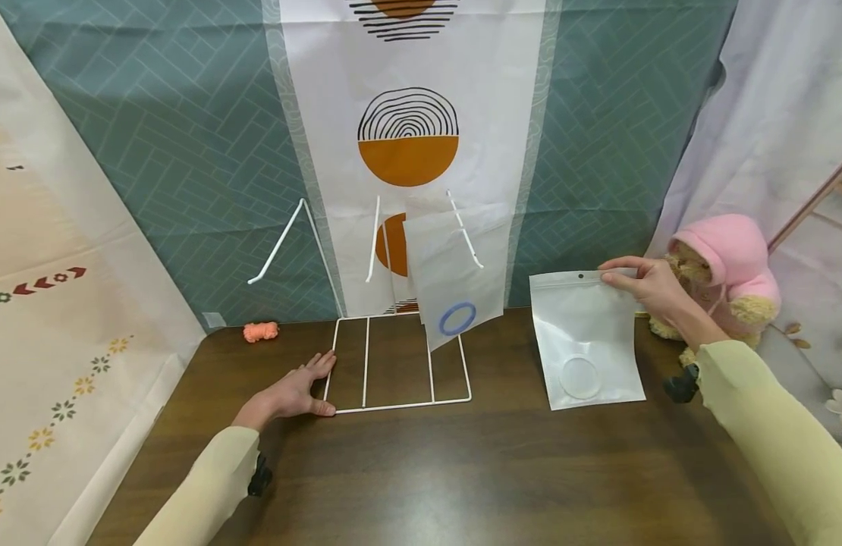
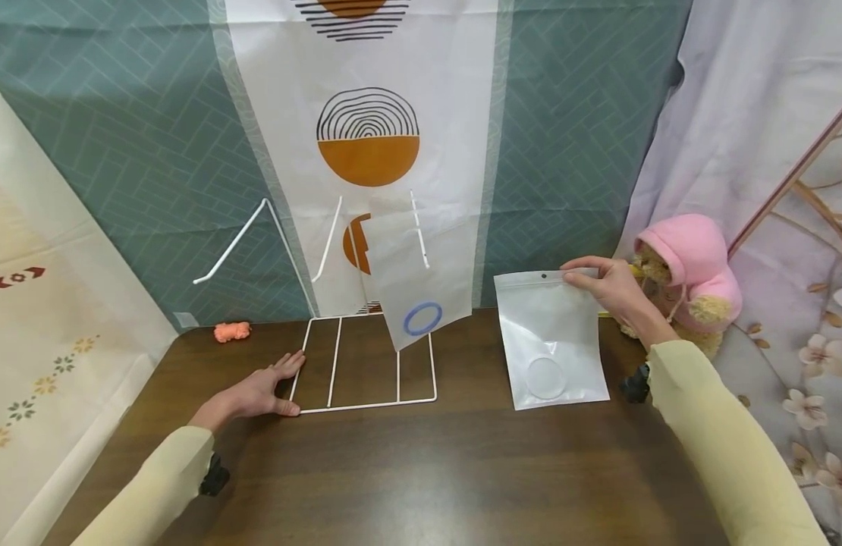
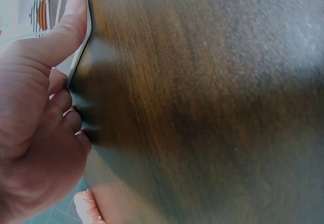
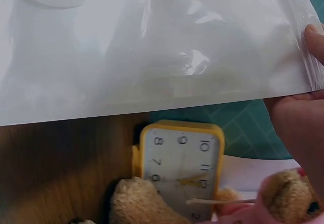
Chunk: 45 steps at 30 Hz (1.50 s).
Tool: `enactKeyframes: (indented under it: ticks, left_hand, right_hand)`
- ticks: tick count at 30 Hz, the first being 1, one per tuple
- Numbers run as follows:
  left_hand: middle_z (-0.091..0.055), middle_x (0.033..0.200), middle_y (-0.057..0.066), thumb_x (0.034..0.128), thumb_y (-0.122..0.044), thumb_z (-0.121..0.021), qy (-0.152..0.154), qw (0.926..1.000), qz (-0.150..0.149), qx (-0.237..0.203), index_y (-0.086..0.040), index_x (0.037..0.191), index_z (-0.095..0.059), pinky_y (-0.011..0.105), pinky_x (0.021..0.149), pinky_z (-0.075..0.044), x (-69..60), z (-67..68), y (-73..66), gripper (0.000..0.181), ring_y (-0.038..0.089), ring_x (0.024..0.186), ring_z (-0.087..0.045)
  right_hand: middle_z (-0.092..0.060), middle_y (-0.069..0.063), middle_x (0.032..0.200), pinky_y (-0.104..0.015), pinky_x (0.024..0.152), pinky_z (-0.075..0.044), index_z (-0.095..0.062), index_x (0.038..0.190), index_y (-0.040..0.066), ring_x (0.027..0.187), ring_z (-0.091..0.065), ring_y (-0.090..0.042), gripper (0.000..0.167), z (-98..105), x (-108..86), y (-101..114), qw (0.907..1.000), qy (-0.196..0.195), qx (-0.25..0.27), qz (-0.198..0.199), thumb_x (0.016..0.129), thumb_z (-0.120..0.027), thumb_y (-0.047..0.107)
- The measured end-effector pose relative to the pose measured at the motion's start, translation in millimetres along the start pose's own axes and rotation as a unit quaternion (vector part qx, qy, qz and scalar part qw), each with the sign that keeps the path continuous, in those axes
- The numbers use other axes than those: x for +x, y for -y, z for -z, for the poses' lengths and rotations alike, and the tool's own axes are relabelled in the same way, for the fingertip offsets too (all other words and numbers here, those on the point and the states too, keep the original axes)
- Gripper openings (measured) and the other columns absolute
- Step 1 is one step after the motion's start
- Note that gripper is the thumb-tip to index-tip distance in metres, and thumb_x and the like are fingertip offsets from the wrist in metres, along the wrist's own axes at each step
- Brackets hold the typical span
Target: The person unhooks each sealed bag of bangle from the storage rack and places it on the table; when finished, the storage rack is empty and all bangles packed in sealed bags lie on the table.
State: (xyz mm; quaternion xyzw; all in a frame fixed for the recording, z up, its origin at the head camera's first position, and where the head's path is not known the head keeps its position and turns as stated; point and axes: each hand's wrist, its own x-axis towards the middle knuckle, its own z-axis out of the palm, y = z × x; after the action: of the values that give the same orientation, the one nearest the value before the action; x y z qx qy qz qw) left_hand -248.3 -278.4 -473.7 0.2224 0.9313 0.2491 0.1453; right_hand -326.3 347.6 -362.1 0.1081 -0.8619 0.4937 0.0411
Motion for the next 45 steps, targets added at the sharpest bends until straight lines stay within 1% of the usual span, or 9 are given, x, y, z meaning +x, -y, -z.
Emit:
enactKeyframes:
  ticks: [2, 3, 5, 8, 17, 24, 29, 34, 45]
  left_hand:
    - [-0.015, 0.16, 0.029, 0.0801, -0.036, -0.083, 0.0, 1.0, -0.001, 0.001, 0.011, 0.152, -0.026, 0.068, 0.111, -0.013, 0.3, -0.2, -0.4, 0.103, 0.052, 0.145, -0.01]
    - [-0.015, 0.161, 0.029, 0.0801, -0.036, -0.083, 0.0, 1.0, 0.0, 0.001, 0.011, 0.152, -0.026, 0.068, 0.112, -0.013, 0.5, -0.3, -0.6, 0.103, 0.052, 0.145, -0.01]
    - [-0.015, 0.161, 0.029, 0.0798, -0.036, -0.084, 0.002, 1.0, 0.001, 0.001, 0.011, 0.152, -0.026, 0.068, 0.112, -0.013, 1.0, -0.4, -0.9, 0.103, 0.052, 0.145, -0.01]
    - [-0.015, 0.161, 0.028, 0.0798, -0.036, -0.084, 0.005, 1.0, 0.004, 0.001, 0.01, 0.153, -0.026, 0.067, 0.112, -0.012, 2.0, -0.2, -1.2, 0.104, 0.051, 0.146, -0.009]
    - [-0.013, 0.162, 0.028, 0.08, -0.035, -0.084, 0.007, 0.9999, 0.006, 0.009, 0.01, 0.153, -0.025, 0.068, 0.112, -0.012, 4.8, 4.6, -4.3, 0.104, 0.051, 0.146, -0.009]
    - [-0.014, 0.162, 0.027, 0.0802, -0.033, -0.084, 0.009, 0.9999, 0.011, 0.009, 0.009, 0.153, -0.025, 0.07, 0.111, -0.012, 5.0, 9.0, -6.8, 0.103, 0.051, 0.146, -0.009]
    - [-0.014, 0.162, 0.027, 0.0793, -0.033, -0.085, 0.008, 0.9999, 0.011, 0.009, 0.009, 0.153, -0.025, 0.069, 0.111, -0.013, 5.2, 6.7, -4.6, 0.104, 0.051, 0.146, -0.01]
    - [-0.014, 0.162, 0.027, 0.0794, -0.033, -0.085, 0.01, 0.9998, 0.015, 0.007, 0.009, 0.153, -0.025, 0.068, 0.111, -0.012, 4.0, 5.0, -3.1, 0.103, 0.051, 0.146, -0.01]
    - [-0.014, 0.162, 0.027, 0.08, -0.032, -0.085, 0.011, 0.9997, 0.02, 0.005, 0.009, 0.153, -0.026, 0.069, 0.111, -0.013, 2.1, 1.1, -1.8, 0.102, 0.05, 0.146, -0.01]
  right_hand:
    - [-0.06, 0.023, 0.096, -0.027, 0.079, -0.043, -0.073, 0.119, 0.007, 0.102, -0.053, -0.015, 0.035, -2.0, 3.1, -4.7, 0.9997, 0.001, -0.005, -0.022, 0.095, -0.071, 0.033]
    - [-0.06, 0.022, 0.107, -0.032, 0.09, -0.042, -0.072, 0.12, 0.007, 0.117, -0.048, -0.02, 0.039, -2.7, 4.1, -7.6, 0.9995, 0.004, -0.006, -0.032, 0.094, -0.071, 0.036]
    - [-0.058, 0.015, 0.113, -0.045, 0.103, -0.037, -0.073, 0.12, 0.01, 0.133, -0.039, -0.031, 0.042, -4.1, 6.0, -14.2, 0.9984, 0.009, 0.005, -0.055, 0.092, -0.072, 0.041]
    - [-0.056, 0.003, 0.123, -0.058, 0.11, -0.028, -0.072, 0.122, 0.01, 0.141, -0.029, -0.04, 0.044, -6.6, 8.2, -25.0, 0.9969, 0.016, 0.019, -0.075, 0.092, -0.072, 0.042]
    - [-0.04, -0.027, 0.142, -0.064, 0.109, -0.019, -0.059, 0.129, -0.008, 0.139, -0.022, -0.046, 0.052, -15.1, 18.9, -44.1, 0.9966, 0.035, -0.01, -0.074, 0.098, -0.066, 0.033]
    - [-0.043, -0.028, 0.141, -0.06, 0.1, -0.032, -0.058, 0.13, -0.007, 0.128, -0.035, -0.042, 0.053, -22.8, 26.4, -48.8, 0.9943, 0.038, -0.031, -0.094, 0.099, -0.064, 0.035]
    - [-0.045, -0.028, 0.141, -0.06, 0.098, -0.036, -0.057, 0.131, -0.007, 0.126, -0.038, -0.042, 0.052, -26.6, 27.3, -55.6, 0.9922, 0.05, -0.047, -0.104, 0.101, -0.062, 0.035]
    - [-0.056, -0.028, 0.129, -0.053, 0.091, -0.043, -0.063, 0.126, -0.006, 0.116, -0.05, -0.041, 0.042, -33.1, 29.9, -57.8, 0.9908, 0.049, -0.094, -0.083, 0.101, -0.062, 0.029]
    - [-0.065, -0.029, 0.112, -0.053, 0.079, -0.05, -0.07, 0.109, -0.007, 0.099, -0.058, -0.043, 0.02, -50.9, 39.5, -68.2, 0.9823, 0.007, -0.184, -0.037, 0.097, -0.065, 0.008]
